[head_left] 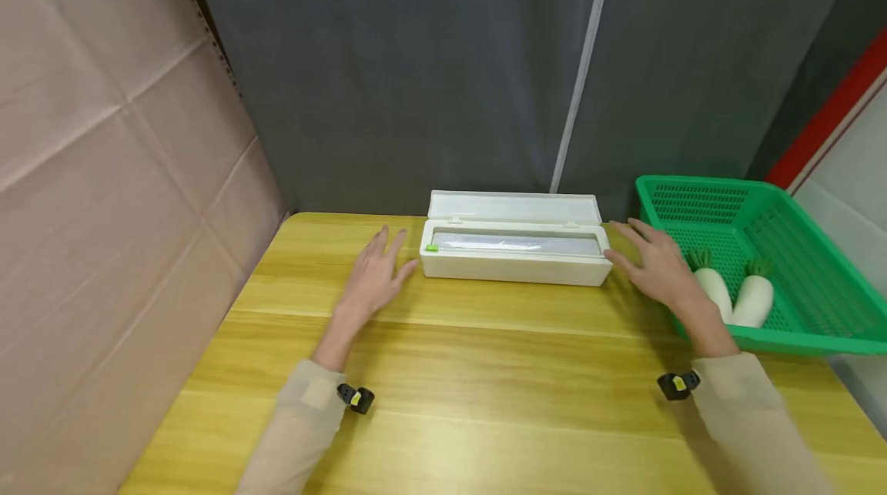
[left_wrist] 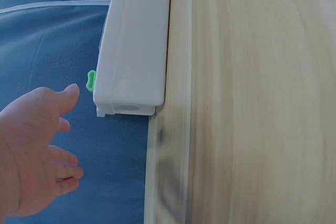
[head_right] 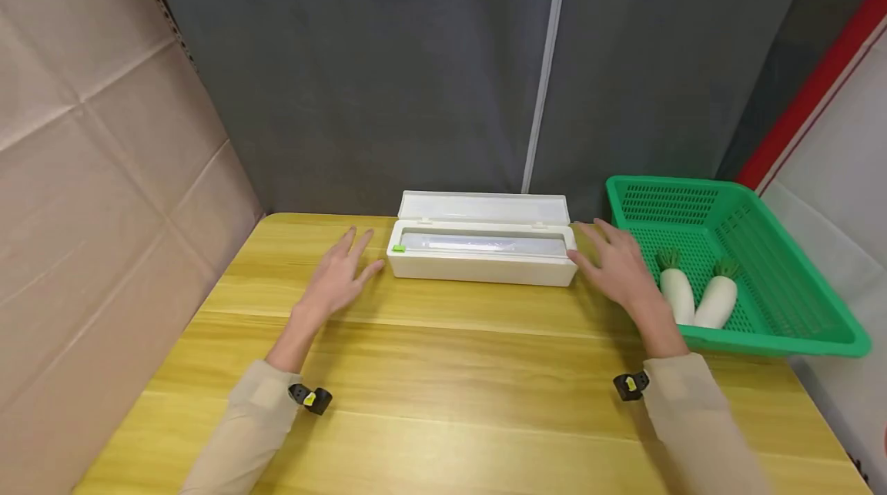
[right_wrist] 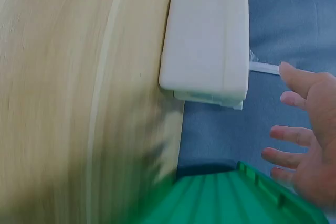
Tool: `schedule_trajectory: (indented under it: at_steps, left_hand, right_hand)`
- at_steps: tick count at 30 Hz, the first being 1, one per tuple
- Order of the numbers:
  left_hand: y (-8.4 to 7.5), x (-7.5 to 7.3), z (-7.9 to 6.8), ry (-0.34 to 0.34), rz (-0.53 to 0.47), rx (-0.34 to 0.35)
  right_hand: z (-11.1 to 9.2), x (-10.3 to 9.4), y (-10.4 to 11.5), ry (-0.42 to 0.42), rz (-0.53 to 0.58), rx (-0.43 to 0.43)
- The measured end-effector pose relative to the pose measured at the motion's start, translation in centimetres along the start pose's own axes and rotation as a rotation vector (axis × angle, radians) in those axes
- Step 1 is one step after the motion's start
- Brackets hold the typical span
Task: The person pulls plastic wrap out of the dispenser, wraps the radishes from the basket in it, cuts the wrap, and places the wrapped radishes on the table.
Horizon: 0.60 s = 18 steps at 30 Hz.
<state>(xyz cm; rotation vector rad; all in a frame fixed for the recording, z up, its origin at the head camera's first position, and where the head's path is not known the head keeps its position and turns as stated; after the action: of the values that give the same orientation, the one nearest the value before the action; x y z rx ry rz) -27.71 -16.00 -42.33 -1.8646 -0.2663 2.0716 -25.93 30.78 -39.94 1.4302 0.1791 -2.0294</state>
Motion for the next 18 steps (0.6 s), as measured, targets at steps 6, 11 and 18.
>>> schedule_trajectory:
  at_steps: [6, 11, 18]
  left_hand:
    - [-1.1, 0.9, 0.2, -0.039, 0.001, 0.039]
    - [-1.9, 1.6, 0.4, -0.051, 0.004, 0.066]
    - [-3.0, 2.1, 1.1, -0.071, -0.039, 0.107]
  right_hand:
    - [0.6, 1.4, 0.4, -0.067, 0.015, -0.068]
    - [1.0, 2.2, 0.8, -0.105, 0.045, -0.074]
    - [1.2, 3.2, 0.3, -0.148, 0.075, -0.064]
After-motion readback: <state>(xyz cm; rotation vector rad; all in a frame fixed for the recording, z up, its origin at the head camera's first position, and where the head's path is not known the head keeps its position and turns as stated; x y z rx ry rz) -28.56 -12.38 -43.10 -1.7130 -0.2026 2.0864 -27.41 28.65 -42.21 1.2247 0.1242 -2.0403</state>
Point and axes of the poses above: each hand's wrist, its own z-axis towards the middle knuckle, its own x-axis out of the palm, y = z × x, the point moved 2 cm from there along z, towards the middle knuckle, and after that the axes turned 13 degrees about -x, right-handed, at the moved point
